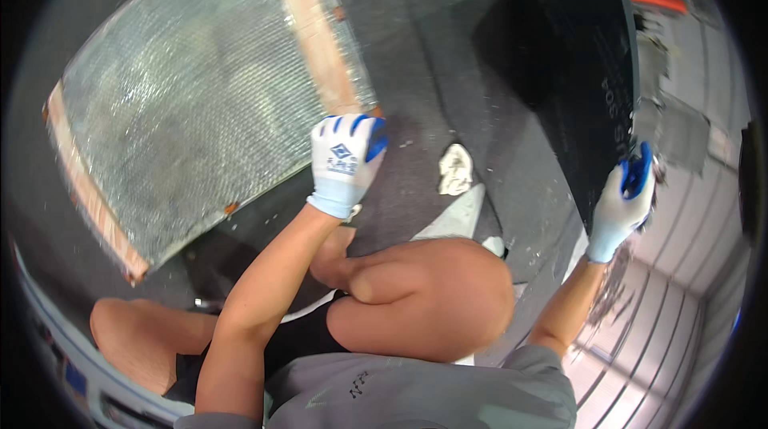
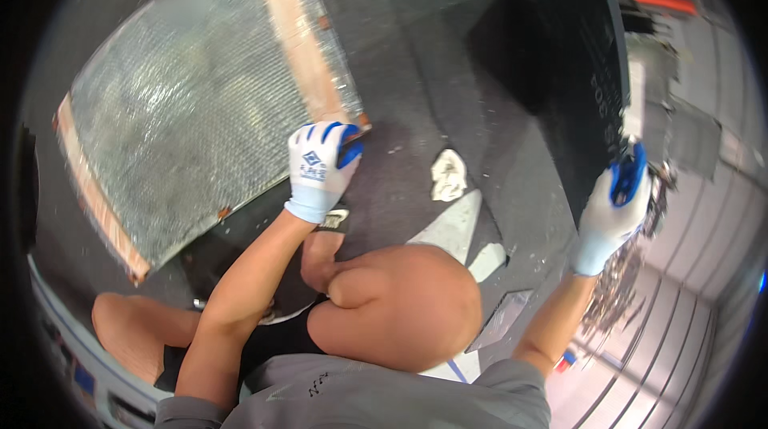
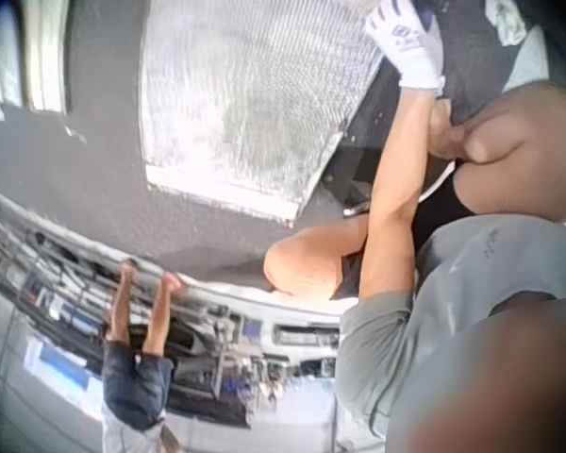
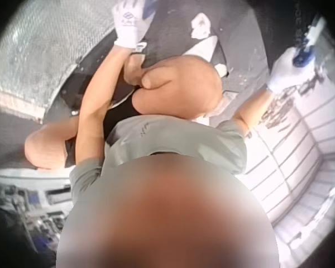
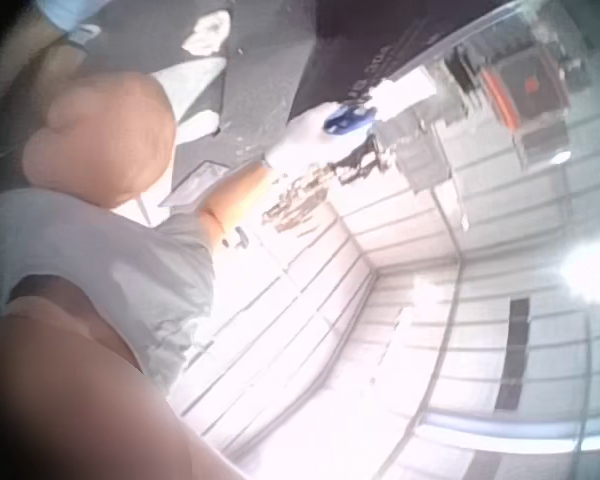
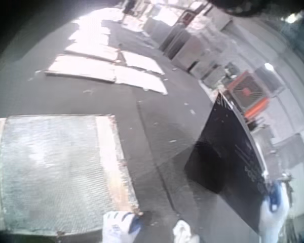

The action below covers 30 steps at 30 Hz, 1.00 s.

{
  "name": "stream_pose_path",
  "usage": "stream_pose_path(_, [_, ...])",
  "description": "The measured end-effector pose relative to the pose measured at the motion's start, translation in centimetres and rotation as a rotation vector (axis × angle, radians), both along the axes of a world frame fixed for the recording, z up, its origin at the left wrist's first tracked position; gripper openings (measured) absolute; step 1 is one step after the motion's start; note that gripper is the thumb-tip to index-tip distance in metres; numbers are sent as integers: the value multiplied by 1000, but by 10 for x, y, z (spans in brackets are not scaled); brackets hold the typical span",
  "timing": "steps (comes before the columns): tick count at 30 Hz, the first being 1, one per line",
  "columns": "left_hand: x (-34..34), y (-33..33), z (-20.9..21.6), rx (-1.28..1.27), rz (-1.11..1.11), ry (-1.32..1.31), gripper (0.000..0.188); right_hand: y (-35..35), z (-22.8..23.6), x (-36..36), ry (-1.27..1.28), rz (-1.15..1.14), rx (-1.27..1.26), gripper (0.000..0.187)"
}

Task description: The person cleans a metal sheet with a cloth and liquid, then cuts a mesh material with scissors, and finally cleans the metal sheet again.

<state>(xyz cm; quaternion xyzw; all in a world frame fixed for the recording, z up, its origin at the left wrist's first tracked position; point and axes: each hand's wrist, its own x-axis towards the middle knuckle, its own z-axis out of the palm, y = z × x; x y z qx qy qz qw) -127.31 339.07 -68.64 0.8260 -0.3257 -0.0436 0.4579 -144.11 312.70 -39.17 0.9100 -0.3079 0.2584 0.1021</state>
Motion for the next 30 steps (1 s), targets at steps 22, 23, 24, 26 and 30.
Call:
stream_pose_path(22, [48, 36, 3, 0, 53, 66, 29, -111, 184, 80, 118, -390, -259, 34])
stream_pose_path(23, [53, 38, 5, 11, 50, 83, 29, -109, 192, 96, 140, -339, -268, 34])
stream_pose_path(24, [57, 41, 6, 24, 51, 100, 29, -103, 202, 112, 148, -332, -320, 34])
stream_pose_path(26, [67, 47, 3, 28, 81, 119, 29, -85, 237, 148, 177, -204, -426, 34])
stream_pose_path(30, [75, 42, -34, -70, 88, 444, 29, 4, 353, 182, 225, 7, -405, 37])
